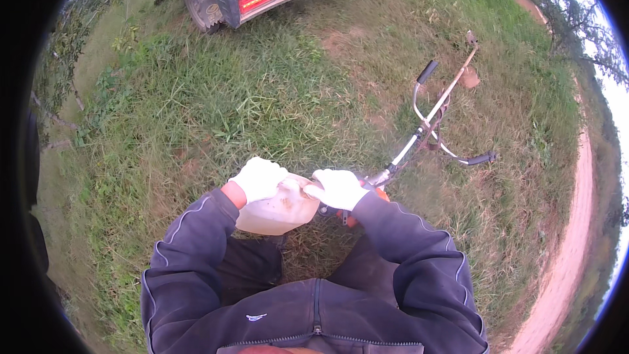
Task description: The person retrieves a string trimmer and a fuel container from a trailer, pours fuel into the trimmer's tank, and attempts to start the engine by pulling the starter cord. The person also briefly handles a hoe.
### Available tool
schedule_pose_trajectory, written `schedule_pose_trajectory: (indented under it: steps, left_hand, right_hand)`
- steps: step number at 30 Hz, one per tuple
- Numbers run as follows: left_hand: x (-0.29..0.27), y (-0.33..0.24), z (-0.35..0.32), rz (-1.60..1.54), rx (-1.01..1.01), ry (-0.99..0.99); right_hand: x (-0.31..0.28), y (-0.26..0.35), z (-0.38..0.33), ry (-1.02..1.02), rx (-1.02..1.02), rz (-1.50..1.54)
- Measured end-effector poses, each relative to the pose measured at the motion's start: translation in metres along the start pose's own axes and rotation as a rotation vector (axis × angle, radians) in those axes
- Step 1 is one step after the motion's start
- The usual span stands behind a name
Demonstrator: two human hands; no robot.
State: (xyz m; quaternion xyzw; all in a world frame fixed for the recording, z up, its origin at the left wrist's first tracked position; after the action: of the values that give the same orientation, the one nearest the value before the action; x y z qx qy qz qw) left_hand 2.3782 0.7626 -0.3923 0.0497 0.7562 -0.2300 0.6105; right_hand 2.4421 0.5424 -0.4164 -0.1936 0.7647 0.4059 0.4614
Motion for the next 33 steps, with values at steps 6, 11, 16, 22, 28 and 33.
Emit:
schedule_pose_trajectory:
  steps: [6,11,16,22,28,33]
  left_hand:
    - [0.005,-0.007,0.01,0.037,0.026,-0.027]
    - [0.013,-0.011,0.01,0.086,0.032,-0.004]
    - [0.013,-0.009,0.013,0.111,0.044,0.015]
    - [0.017,-0.013,0.018,0.11,0.062,-0.019]
    - [0.013,-0.008,0.016,0.117,0.029,0.047]
    - [0.017,-0.004,0.012,0.072,0.024,-0.009]
  right_hand:
    - [0.016,-0.011,-0.007,0.044,-0.069,-0.183]
    - [0.02,-0.014,-0.007,-0.005,0.11,-0.101]
    - [0.027,-0.02,-0.014,-0.088,-0.089,0.013]
    - [0.023,-0.017,-0.011,-0.029,0.16,-0.064]
    - [0.028,-0.022,-0.015,-0.086,-0.095,0.024]
    - [0.028,-0.02,-0.015,-0.042,-0.035,0.148]
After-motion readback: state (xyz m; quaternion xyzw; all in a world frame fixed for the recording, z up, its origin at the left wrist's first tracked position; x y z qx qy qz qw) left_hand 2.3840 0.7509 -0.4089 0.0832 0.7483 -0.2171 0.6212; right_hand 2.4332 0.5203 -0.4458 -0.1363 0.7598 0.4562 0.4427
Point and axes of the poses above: each hand's wrist, its own z-axis towards the middle knuckle, its own x-axis out of the palm, y = z × x, the point moved 5 cm from there along z, towards the middle knuckle, and after that the axes turned 6 degrees about -z, right-handed, at the moved point
